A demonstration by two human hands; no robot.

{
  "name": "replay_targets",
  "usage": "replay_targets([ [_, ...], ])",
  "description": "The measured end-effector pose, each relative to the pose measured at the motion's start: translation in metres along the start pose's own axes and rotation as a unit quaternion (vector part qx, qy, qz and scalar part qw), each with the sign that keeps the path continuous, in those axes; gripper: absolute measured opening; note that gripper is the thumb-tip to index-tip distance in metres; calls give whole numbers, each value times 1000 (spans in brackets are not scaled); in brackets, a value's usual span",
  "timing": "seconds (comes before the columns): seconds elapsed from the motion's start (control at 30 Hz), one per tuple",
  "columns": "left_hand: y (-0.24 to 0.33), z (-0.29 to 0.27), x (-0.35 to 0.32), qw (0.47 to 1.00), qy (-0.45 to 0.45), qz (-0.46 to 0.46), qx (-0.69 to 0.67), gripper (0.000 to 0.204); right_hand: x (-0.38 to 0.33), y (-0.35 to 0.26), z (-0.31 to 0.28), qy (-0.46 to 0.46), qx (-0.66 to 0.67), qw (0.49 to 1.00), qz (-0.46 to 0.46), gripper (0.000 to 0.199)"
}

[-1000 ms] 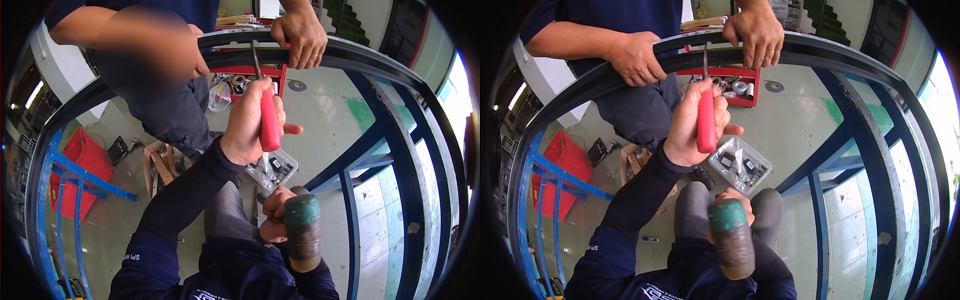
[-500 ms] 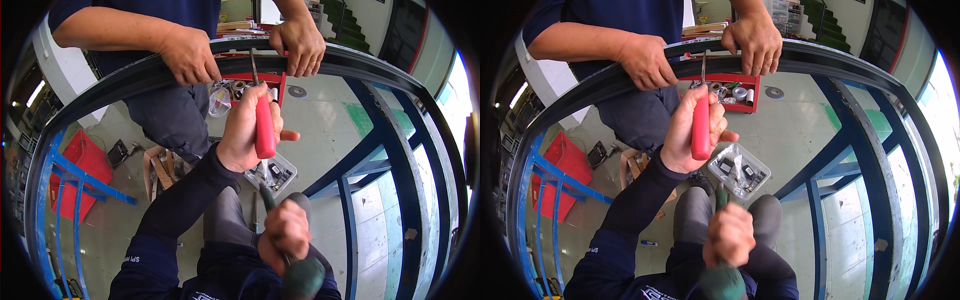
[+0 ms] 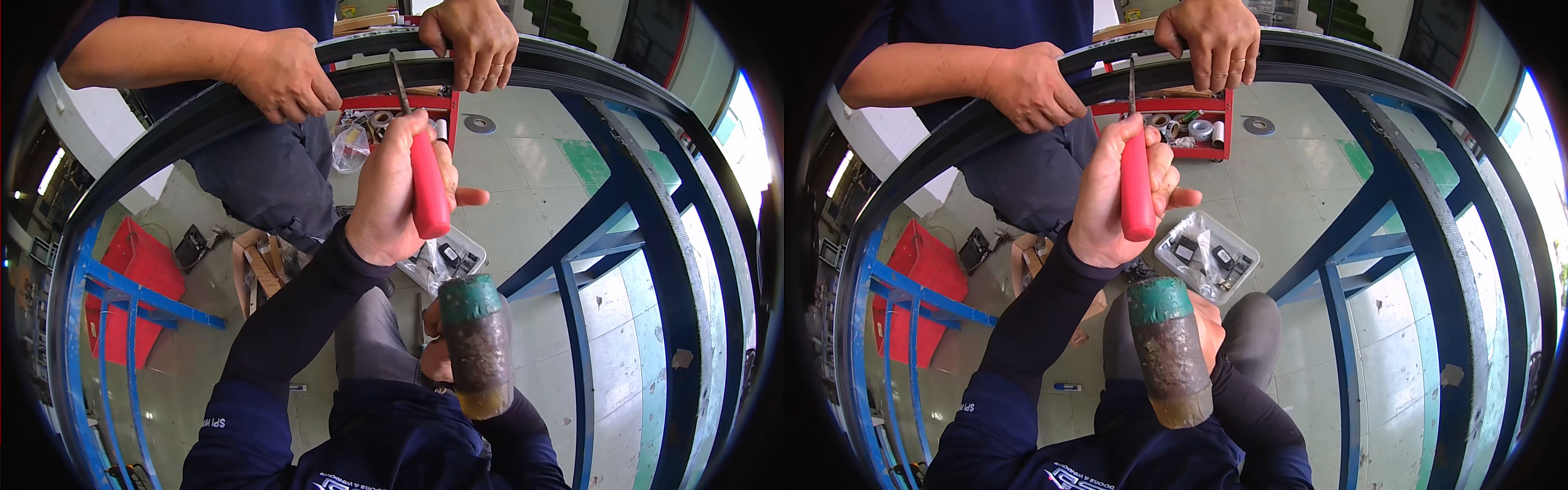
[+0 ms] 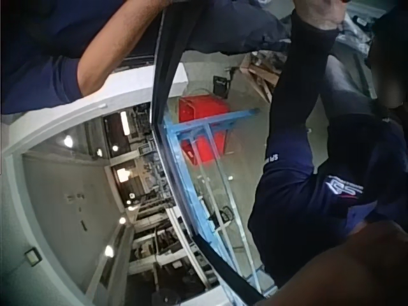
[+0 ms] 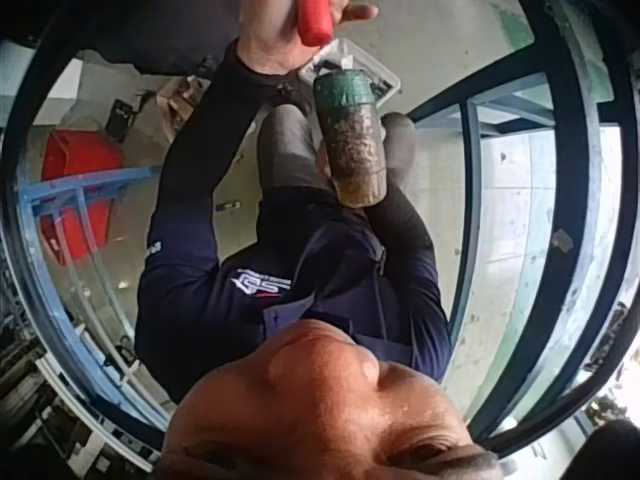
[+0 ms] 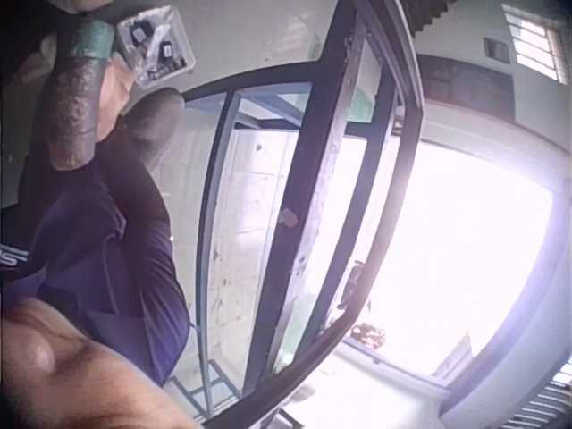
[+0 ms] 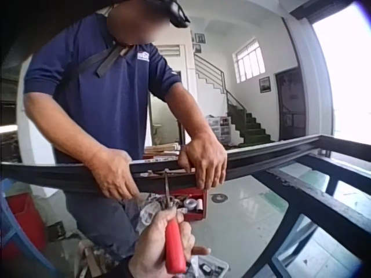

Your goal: The recorder and an assistant work together to assemble and secure components of a metal and glass door frame using various tools.

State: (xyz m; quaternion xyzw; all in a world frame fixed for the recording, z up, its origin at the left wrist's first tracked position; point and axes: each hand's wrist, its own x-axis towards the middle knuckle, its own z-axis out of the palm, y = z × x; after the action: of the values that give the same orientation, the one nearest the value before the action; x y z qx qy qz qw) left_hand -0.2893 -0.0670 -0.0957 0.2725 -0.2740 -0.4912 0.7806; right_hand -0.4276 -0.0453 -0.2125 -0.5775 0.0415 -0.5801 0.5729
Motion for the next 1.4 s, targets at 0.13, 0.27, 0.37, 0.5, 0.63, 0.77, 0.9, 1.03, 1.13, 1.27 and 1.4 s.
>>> replay_targets([
  [0.13, 1, 5, -2, 1000, 1, 4, 19, 28, 9, -12, -8, -20, -87, 995, -45, 21],
  [0.27, 2, 4, 1, 1000, 6, 17, 14, 28, 15, -16, -22, -136, -124, 980, -72, 25],
  [0.37, -1, 6, 1, 1000, 8, 18, 11, 28, 9, -4, -16, -80, -34, 992, -96, 25],
  [0.5, 0, 7, 0, 999, 27, 19, 11, 27, 26, -26, -14, -131, -110, 984, -39, 15],
  [0.63, 2, 3, -1, 1000, 19, 15, 14, 27, 32, -30, -10, -157, -148, 976, 17, 34],
  [0.77, 2, 3, 0, 1000, 6, 11, 23, 28, 22, -23, -4, -77, -152, 983, 63, 34],
  [0.9, 2, 5, 4, 999, -2, 16, 31, 28, 14, -4, -10, -42, -112, 991, 68, 31],
  [1.03, 3, 5, 2, 1000, 5, 16, 26, 29, 21, -3, -25, -160, -111, 981, 5, 27],
  [1.13, 3, 6, 2, 1000, -14, 5, 10, 30, 18, 31, -34, -152, -174, 971, -57, 27],
  [1.27, 9, 10, -5, 999, 37, -3, 10, 30, -4, 27, -37, -108, -76, 990, -48, 17],
  [1.4, 14, 13, -5, 1000, 18, -12, 0, 31, 47, -1, -15, -149, -77, 965, -202, 18],
])
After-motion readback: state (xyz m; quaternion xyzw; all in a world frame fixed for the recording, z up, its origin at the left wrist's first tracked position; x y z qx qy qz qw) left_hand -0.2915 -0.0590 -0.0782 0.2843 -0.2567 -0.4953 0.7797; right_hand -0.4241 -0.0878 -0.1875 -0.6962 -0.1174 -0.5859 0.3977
